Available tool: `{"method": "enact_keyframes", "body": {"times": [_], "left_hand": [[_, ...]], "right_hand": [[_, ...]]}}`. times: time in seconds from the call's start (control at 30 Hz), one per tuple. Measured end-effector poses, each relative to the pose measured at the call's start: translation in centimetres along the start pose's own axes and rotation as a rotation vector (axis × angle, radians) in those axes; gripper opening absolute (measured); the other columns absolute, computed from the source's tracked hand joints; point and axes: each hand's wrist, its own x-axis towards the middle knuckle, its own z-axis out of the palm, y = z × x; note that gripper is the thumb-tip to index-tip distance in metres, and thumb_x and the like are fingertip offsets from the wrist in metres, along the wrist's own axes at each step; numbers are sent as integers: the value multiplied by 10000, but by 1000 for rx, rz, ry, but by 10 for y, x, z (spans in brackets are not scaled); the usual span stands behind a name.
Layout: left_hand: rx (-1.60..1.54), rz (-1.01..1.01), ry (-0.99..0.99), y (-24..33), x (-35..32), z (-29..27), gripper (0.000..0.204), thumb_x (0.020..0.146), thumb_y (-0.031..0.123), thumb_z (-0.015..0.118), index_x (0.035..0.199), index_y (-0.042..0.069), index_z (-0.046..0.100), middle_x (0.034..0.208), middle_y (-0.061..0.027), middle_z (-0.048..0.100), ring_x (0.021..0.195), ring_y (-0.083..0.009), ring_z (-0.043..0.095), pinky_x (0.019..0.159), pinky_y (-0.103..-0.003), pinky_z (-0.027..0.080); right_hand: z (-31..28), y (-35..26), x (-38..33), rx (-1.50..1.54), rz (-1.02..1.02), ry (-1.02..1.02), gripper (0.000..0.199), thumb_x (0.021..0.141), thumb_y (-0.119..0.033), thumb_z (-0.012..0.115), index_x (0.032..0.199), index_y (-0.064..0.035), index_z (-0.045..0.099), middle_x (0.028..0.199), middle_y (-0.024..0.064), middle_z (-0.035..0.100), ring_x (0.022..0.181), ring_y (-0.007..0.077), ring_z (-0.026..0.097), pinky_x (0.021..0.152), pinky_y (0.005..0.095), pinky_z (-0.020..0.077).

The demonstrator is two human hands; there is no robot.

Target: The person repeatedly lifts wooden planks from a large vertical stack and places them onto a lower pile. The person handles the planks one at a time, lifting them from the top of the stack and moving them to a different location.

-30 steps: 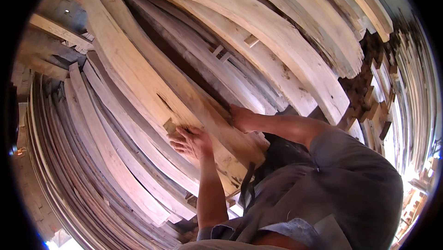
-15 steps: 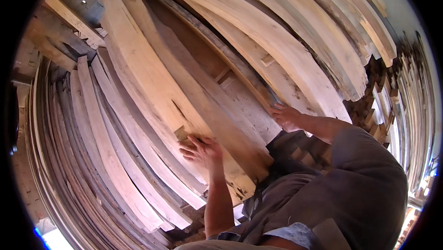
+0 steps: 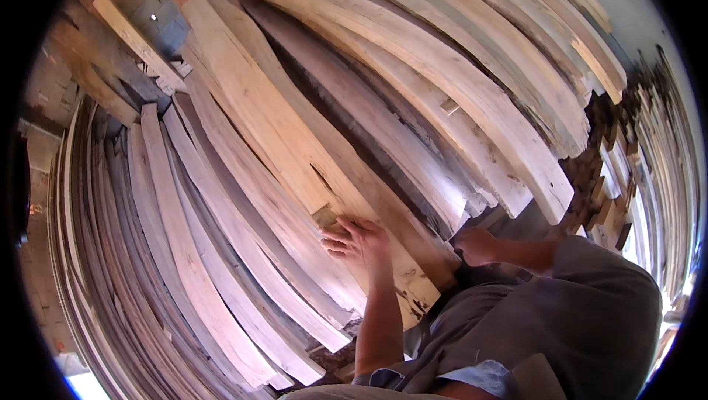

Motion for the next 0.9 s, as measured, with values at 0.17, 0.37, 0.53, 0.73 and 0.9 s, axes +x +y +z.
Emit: {"method": "enact_keyframes", "body": {"times": [0.17,0.37,0.53,0.73,0.9], "left_hand": [[-32,6,-62,0,-6,6,619,968,416,377,1478,64,376,1546,-384,78,1409,-597,107,1139,-641,115],[12,-39,-100,-2,-9,19,636,979,457,313,1507,105,349,1550,-381,70,1438,-545,111,1144,-637,106],[81,-1,-22,1,-10,2,620,984,455,325,1462,70,411,1525,-390,163,1403,-556,206,1114,-651,182],[312,83,-3,5,-19,10,591,997,456,340,1407,57,487,1508,-285,331,1393,-503,283,1118,-627,224],[333,10,-13,27,-32,18,582,1004,465,330,1464,122,428,1536,-191,345,1431,-429,262,1147,-606,185]], "right_hand": [[52,-20,-67,156,128,21,374,724,-164,581,1068,-69,691,1045,177,662,1020,372,618,900,483,495],[81,-21,-104,349,208,-11,443,793,-205,549,1214,-128,662,1162,169,661,1102,373,615,916,500,499],[1,-18,-139,501,319,101,442,819,-189,526,1239,-129,651,1232,172,641,1140,374,604,952,511,483],[-71,82,-197,662,344,610,386,833,-194,577,1200,-109,662,1184,163,663,1103,354,620,952,449,499],[-127,208,-274,655,467,1231,345,785,-39,608,1123,-58,672,1099,198,671,1030,342,645,870,409,527]]}}
